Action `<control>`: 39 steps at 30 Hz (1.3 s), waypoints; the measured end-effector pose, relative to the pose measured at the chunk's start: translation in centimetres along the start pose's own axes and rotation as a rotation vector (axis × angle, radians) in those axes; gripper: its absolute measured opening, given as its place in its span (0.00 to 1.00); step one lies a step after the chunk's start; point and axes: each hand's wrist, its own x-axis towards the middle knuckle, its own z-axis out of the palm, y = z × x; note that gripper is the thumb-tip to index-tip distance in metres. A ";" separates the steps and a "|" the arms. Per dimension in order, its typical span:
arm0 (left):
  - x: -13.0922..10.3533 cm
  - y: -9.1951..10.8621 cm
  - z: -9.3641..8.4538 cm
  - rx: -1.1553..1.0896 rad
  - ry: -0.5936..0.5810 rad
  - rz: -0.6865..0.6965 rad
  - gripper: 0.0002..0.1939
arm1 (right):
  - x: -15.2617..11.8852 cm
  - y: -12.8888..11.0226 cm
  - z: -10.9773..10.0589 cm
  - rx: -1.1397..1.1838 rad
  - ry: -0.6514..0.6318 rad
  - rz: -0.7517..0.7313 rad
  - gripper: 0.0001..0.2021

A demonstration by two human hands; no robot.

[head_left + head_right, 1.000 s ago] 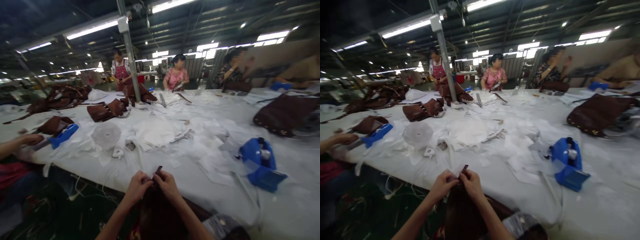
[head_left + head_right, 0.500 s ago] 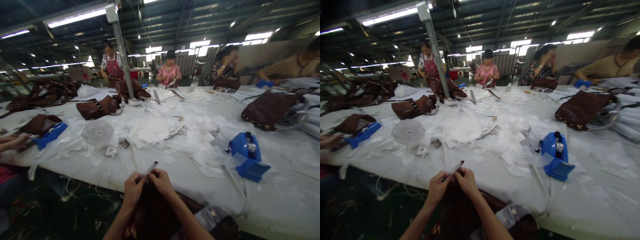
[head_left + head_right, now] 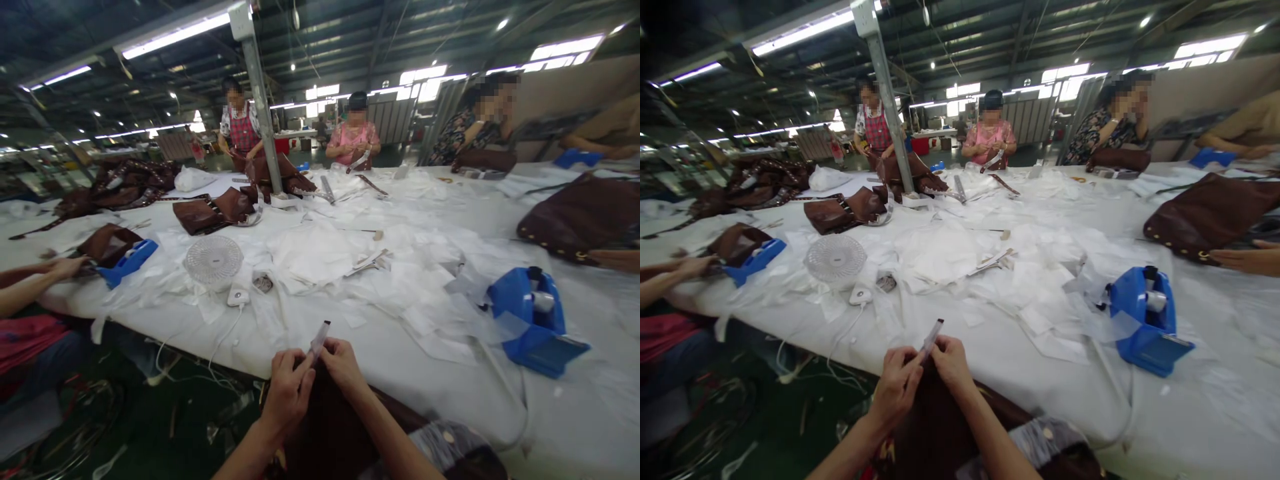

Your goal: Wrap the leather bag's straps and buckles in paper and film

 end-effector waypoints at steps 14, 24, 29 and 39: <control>3.4 -1.2 -0.4 -0.146 -0.199 -0.305 0.09 | -0.7 -0.8 -0.2 0.020 0.037 -0.001 0.22; 2.7 -0.6 1.5 -0.121 -0.046 -0.311 0.07 | 1.1 -1.5 2.2 -0.228 0.309 0.015 0.26; 2.9 -1.2 0.0 -0.309 -0.125 -0.262 0.07 | 1.7 -1.9 3.4 -0.331 0.360 -0.068 0.25; 1.9 -1.0 1.2 -0.322 0.001 -0.360 0.09 | 3.1 -1.6 0.3 -0.195 0.446 -0.020 0.30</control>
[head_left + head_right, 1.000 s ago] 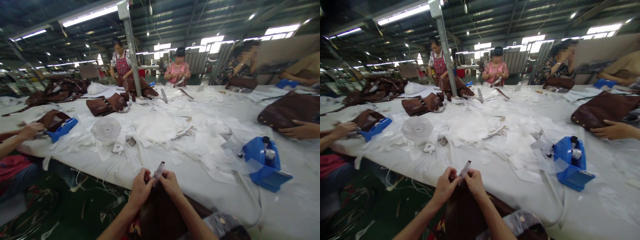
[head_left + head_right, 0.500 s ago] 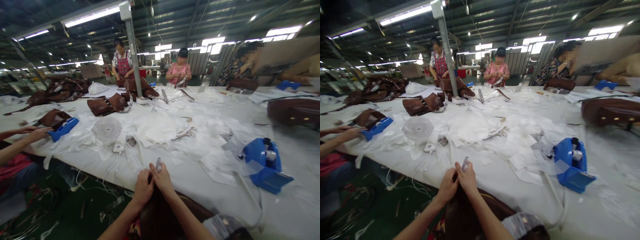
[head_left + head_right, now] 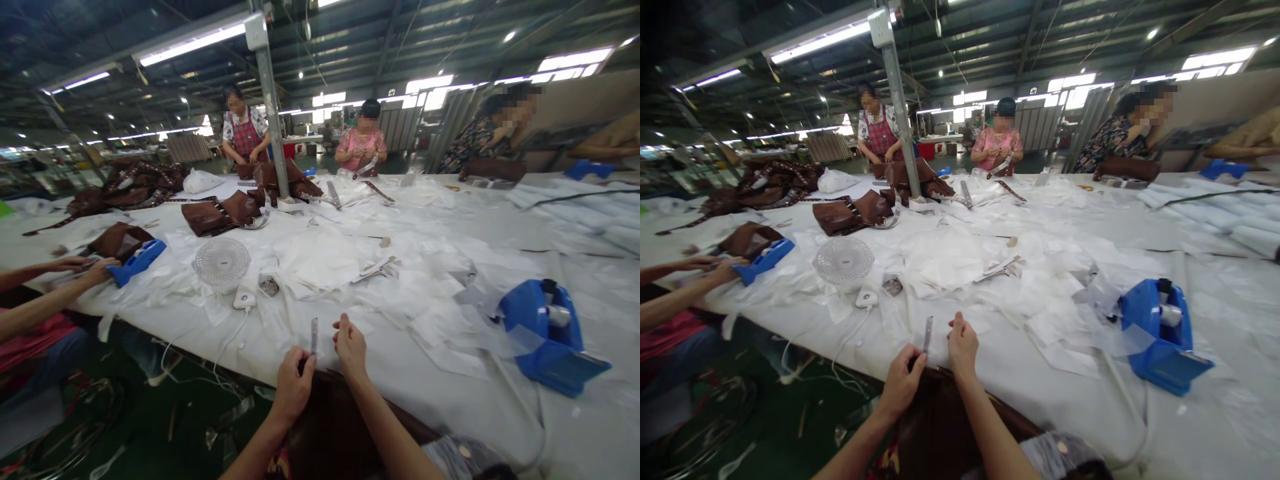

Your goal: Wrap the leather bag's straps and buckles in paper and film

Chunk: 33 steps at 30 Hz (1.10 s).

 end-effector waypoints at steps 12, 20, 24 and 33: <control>-1.3 0.0 1.5 0.433 0.200 0.299 0.10 | -3.4 -1.0 -1.7 0.005 -0.354 -0.001 0.15; -0.8 -0.1 0.8 0.425 0.081 0.285 0.12 | -3.2 -0.2 -1.1 0.108 -0.322 -0.024 0.17; 0.1 -0.2 -0.2 0.176 0.023 0.084 0.06 | -3.5 0.1 -0.8 0.222 -0.328 -0.029 0.18; 1.8 0.0 -1.8 -0.097 -0.184 0.026 0.10 | -3.5 0.2 -1.0 0.341 -0.360 -0.011 0.19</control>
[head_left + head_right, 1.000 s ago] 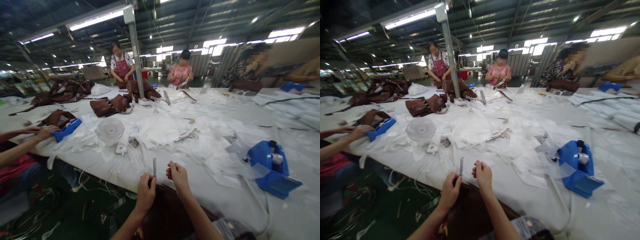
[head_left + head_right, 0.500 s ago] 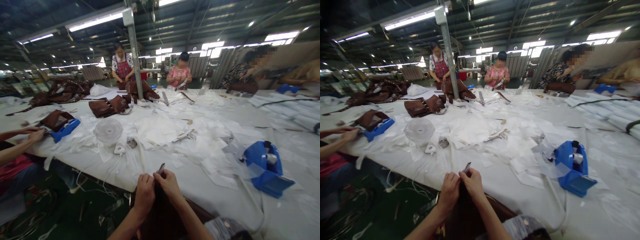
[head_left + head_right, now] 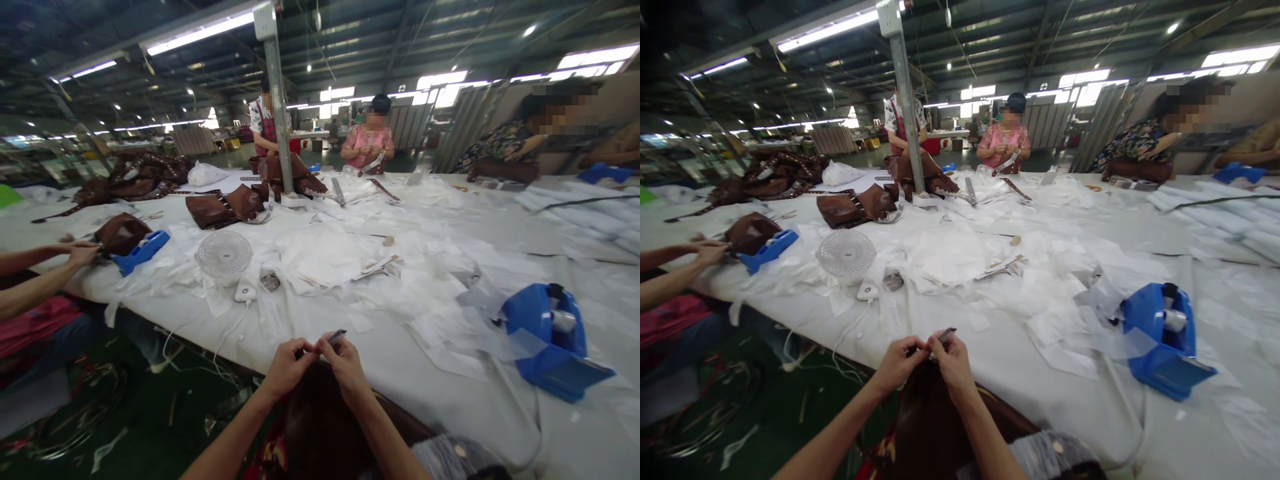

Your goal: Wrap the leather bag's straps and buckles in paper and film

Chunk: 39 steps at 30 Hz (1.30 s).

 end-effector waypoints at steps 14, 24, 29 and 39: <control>-2.0 -0.4 3.1 0.485 0.333 0.381 0.11 | 0.3 0.5 -0.3 0.027 0.111 0.165 0.23; -1.8 -0.4 3.0 0.386 0.244 0.325 0.10 | 0.0 0.6 -1.2 0.086 0.057 0.167 0.22; -1.1 -0.2 1.7 0.148 0.189 0.040 0.12 | 0.4 1.4 -1.3 0.093 0.078 0.164 0.22; -0.3 0.4 0.6 0.120 -0.004 0.005 0.07 | -0.2 0.4 -1.2 0.126 0.086 0.145 0.18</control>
